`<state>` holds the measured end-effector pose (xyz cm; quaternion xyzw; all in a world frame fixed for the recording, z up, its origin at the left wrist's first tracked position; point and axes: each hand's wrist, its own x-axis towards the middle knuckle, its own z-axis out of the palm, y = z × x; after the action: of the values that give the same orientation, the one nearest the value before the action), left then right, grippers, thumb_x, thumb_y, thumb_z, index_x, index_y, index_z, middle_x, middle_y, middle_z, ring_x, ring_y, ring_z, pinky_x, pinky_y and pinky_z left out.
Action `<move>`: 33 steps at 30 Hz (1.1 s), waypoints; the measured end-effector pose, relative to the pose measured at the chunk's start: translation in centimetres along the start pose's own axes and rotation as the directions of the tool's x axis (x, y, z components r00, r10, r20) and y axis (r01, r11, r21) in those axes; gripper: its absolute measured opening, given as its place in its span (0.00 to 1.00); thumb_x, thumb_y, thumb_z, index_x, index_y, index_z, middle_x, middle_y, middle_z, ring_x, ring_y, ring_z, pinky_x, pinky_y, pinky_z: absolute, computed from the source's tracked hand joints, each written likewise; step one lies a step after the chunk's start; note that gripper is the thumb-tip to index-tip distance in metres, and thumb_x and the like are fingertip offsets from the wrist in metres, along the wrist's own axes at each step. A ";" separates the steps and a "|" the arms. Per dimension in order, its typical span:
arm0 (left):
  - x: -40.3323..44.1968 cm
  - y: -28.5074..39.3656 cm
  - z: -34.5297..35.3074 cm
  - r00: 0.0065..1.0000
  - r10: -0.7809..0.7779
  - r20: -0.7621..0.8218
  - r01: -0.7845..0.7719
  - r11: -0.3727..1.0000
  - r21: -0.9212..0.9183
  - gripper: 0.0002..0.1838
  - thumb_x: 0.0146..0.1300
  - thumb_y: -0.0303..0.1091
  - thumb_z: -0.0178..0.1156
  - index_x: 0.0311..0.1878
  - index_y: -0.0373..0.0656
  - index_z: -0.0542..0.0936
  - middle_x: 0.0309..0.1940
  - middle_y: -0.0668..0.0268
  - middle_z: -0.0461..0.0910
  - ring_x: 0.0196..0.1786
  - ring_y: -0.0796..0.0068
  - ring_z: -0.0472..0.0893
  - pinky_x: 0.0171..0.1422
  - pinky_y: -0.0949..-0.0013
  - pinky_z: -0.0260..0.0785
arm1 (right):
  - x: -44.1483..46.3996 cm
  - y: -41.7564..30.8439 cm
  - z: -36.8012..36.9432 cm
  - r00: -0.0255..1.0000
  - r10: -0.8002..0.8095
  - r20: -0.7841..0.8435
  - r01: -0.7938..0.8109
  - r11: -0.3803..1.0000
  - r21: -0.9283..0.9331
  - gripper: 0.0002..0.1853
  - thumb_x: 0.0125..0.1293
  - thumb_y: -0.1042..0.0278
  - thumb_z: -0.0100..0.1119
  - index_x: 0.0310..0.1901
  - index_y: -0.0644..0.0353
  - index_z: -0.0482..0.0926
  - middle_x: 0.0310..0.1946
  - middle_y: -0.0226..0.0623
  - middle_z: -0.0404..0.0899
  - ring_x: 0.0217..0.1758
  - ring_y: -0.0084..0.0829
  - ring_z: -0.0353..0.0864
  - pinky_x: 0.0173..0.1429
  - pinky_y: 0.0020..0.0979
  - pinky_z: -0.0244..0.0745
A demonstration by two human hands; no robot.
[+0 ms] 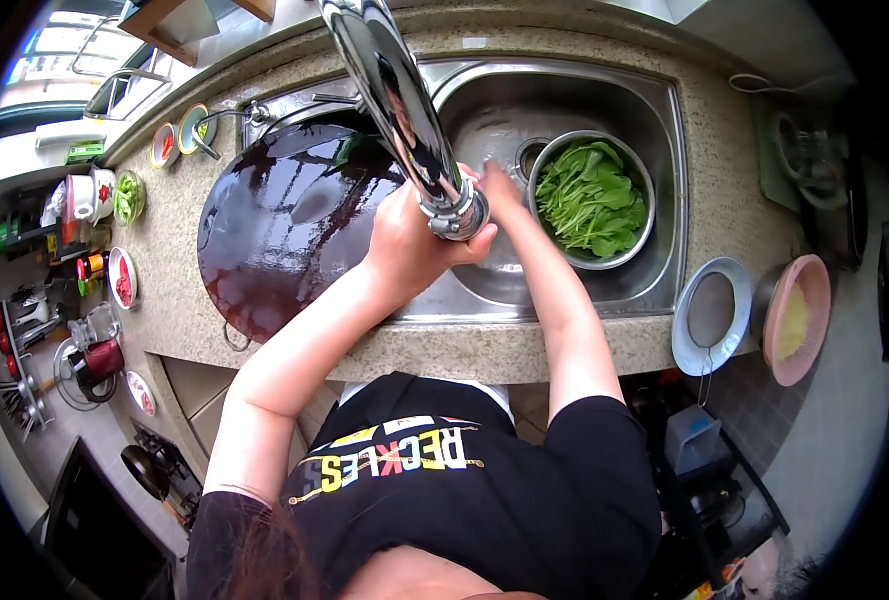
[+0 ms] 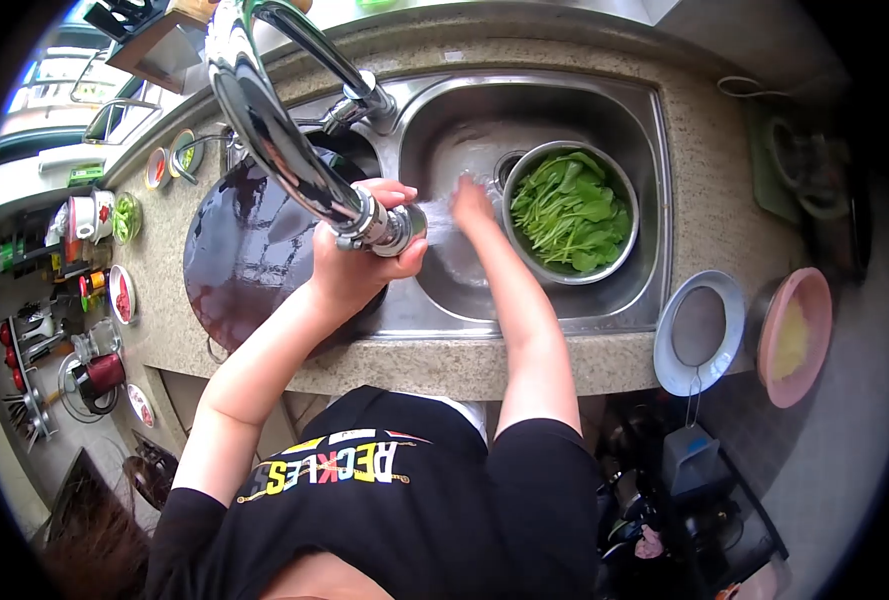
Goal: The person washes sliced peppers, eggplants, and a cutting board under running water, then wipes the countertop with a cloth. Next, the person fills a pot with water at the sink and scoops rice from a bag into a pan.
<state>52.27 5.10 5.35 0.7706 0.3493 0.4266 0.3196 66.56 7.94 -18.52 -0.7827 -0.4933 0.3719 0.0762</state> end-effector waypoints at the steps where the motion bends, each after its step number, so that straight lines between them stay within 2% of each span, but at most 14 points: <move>1: -0.1 -0.1 0.1 1.000 -0.016 -0.002 0.016 0.999 -0.030 0.26 0.40 0.28 0.72 0.44 0.39 0.72 0.41 0.57 0.77 0.43 0.65 0.79 0.48 0.65 0.72 | -0.2 1.2 1.2 0.997 -0.041 0.064 0.041 0.999 0.001 0.12 0.58 0.66 0.53 0.42 0.58 0.75 0.39 0.48 0.79 0.45 0.48 0.79 0.50 0.44 0.72; 5: -0.2 -0.1 -0.1 0.999 -0.039 0.016 0.037 0.997 0.072 0.24 0.44 0.32 0.71 0.45 0.41 0.72 0.38 0.60 0.78 0.41 0.69 0.79 0.45 0.70 0.71 | -6.6 -2.0 -3.9 0.930 0.067 0.360 -0.138 0.975 0.175 0.08 0.53 0.63 0.57 0.26 0.56 0.82 0.20 0.34 0.81 0.29 0.34 0.83 0.40 0.34 0.75; 10: -0.3 0.5 -0.3 1.000 0.028 0.003 -0.028 0.992 0.121 0.25 0.48 0.34 0.69 0.48 0.41 0.70 0.36 0.61 0.76 0.36 0.66 0.78 0.42 0.67 0.70 | -9.4 -3.2 -3.5 0.983 -0.160 0.091 0.156 0.986 0.054 0.10 0.57 0.64 0.52 0.26 0.57 0.81 0.19 0.37 0.80 0.23 0.34 0.82 0.33 0.32 0.74; 12: -0.5 0.6 -0.8 0.996 0.080 0.028 -0.083 0.986 0.144 0.25 0.49 0.33 0.68 0.49 0.40 0.68 0.38 0.59 0.75 0.39 0.63 0.78 0.44 0.66 0.69 | -10.4 -4.6 -5.5 0.983 -0.012 0.182 -0.025 0.979 0.200 0.09 0.57 0.67 0.51 0.30 0.57 0.81 0.21 0.39 0.81 0.28 0.36 0.83 0.38 0.34 0.74; 14: -1.5 0.4 -0.8 0.998 0.056 0.040 -0.061 0.991 0.120 0.27 0.50 0.32 0.67 0.53 0.40 0.67 0.41 0.58 0.75 0.41 0.63 0.78 0.46 0.66 0.69 | -9.9 -3.2 -4.3 0.987 -0.120 0.109 0.120 0.993 0.011 0.09 0.58 0.66 0.50 0.33 0.57 0.81 0.21 0.40 0.81 0.30 0.37 0.83 0.40 0.35 0.74; 20: -5.4 -2.4 -1.4 0.986 -0.165 0.005 0.164 0.985 0.060 0.38 0.55 0.35 0.63 0.66 0.37 0.56 0.55 0.47 0.70 0.54 0.59 0.75 0.54 0.64 0.69 | -12.8 -5.7 -6.9 0.998 -0.049 0.039 0.042 0.989 0.144 0.10 0.57 0.67 0.53 0.35 0.59 0.81 0.26 0.41 0.82 0.34 0.38 0.83 0.41 0.36 0.75; 22: -6.1 -4.5 -1.6 0.801 -0.530 0.278 0.562 0.826 -0.045 0.33 0.58 0.38 0.61 0.63 0.36 0.61 0.54 0.49 0.71 0.52 0.64 0.76 0.52 0.67 0.70 | -12.5 -5.9 -6.6 0.978 -0.123 -0.170 0.108 0.990 -0.096 0.10 0.54 0.65 0.56 0.36 0.60 0.81 0.30 0.44 0.82 0.37 0.40 0.83 0.43 0.37 0.76; 23: -6.3 -5.3 -1.4 0.806 -0.524 0.275 0.556 0.830 -0.049 0.33 0.58 0.38 0.61 0.63 0.36 0.61 0.54 0.49 0.71 0.52 0.64 0.76 0.52 0.67 0.70 | -12.0 -5.3 -6.3 0.953 -0.135 -0.270 0.136 0.991 -0.017 0.12 0.52 0.65 0.58 0.36 0.60 0.81 0.33 0.46 0.81 0.40 0.42 0.82 0.44 0.38 0.76; 25: -7.1 -5.8 -1.0 0.576 -0.693 0.434 0.816 0.454 -0.358 0.28 0.60 0.44 0.59 0.58 0.35 0.67 0.51 0.54 0.73 0.50 0.70 0.76 0.51 0.68 0.70 | -13.0 -6.1 -7.0 0.962 -0.119 -0.247 0.121 0.993 -0.007 0.12 0.52 0.65 0.58 0.37 0.61 0.81 0.33 0.49 0.81 0.41 0.46 0.81 0.44 0.40 0.75; 26: -7.2 -6.1 -0.6 0.576 -0.689 0.439 0.816 0.456 -0.355 0.28 0.60 0.44 0.59 0.58 0.35 0.67 0.51 0.54 0.73 0.50 0.70 0.76 0.51 0.68 0.70 | -13.4 -6.5 -7.4 0.969 -0.100 -0.227 0.105 0.994 0.010 0.13 0.52 0.65 0.57 0.37 0.62 0.81 0.33 0.52 0.80 0.41 0.49 0.80 0.44 0.42 0.75; 29: -5.6 -5.8 1.4 0.202 -0.836 0.509 0.908 -0.036 -0.418 0.27 0.66 0.50 0.48 0.58 0.38 0.67 0.53 0.54 0.72 0.58 0.63 0.70 0.63 0.60 0.62 | -15.9 -8.8 -8.2 0.943 -0.150 -0.296 0.211 0.960 0.186 0.13 0.56 0.61 0.54 0.39 0.59 0.80 0.31 0.52 0.80 0.38 0.50 0.80 0.42 0.43 0.74; 30: -5.4 -6.9 2.1 0.205 -0.834 0.512 0.908 -0.033 -0.417 0.27 0.66 0.50 0.48 0.58 0.38 0.67 0.53 0.54 0.72 0.58 0.63 0.70 0.63 0.60 0.62 | -16.6 -9.1 -8.5 0.931 -0.171 -0.323 0.261 0.930 0.259 0.14 0.60 0.59 0.52 0.41 0.56 0.79 0.31 0.51 0.80 0.37 0.51 0.80 0.41 0.43 0.74; 32: -5.4 -9.6 4.2 0.374 -0.516 0.771 0.748 -0.323 -0.579 0.25 0.67 0.52 0.47 0.55 0.41 0.68 0.52 0.57 0.73 0.56 0.64 0.71 0.61 0.59 0.63 | -14.5 -6.5 -4.7 0.837 -0.378 -0.395 0.488 0.843 0.227 0.17 0.63 0.57 0.48 0.39 0.65 0.75 0.30 0.58 0.77 0.36 0.56 0.77 0.38 0.50 0.72; 33: -4.4 -6.7 4.5 0.418 -0.657 0.628 0.707 -0.199 -0.679 0.24 0.66 0.54 0.46 0.46 0.40 0.73 0.40 0.59 0.77 0.43 0.64 0.76 0.53 0.55 0.69 | -15.6 -7.1 -4.3 0.829 -0.345 -0.441 0.467 0.860 0.204 0.15 0.63 0.59 0.47 0.38 0.65 0.73 0.29 0.58 0.77 0.35 0.57 0.77 0.37 0.52 0.71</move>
<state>52.74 4.41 -3.80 0.1309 0.3921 0.2744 0.8683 60.63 -0.36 -4.12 -0.6947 -0.5618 0.2548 0.3699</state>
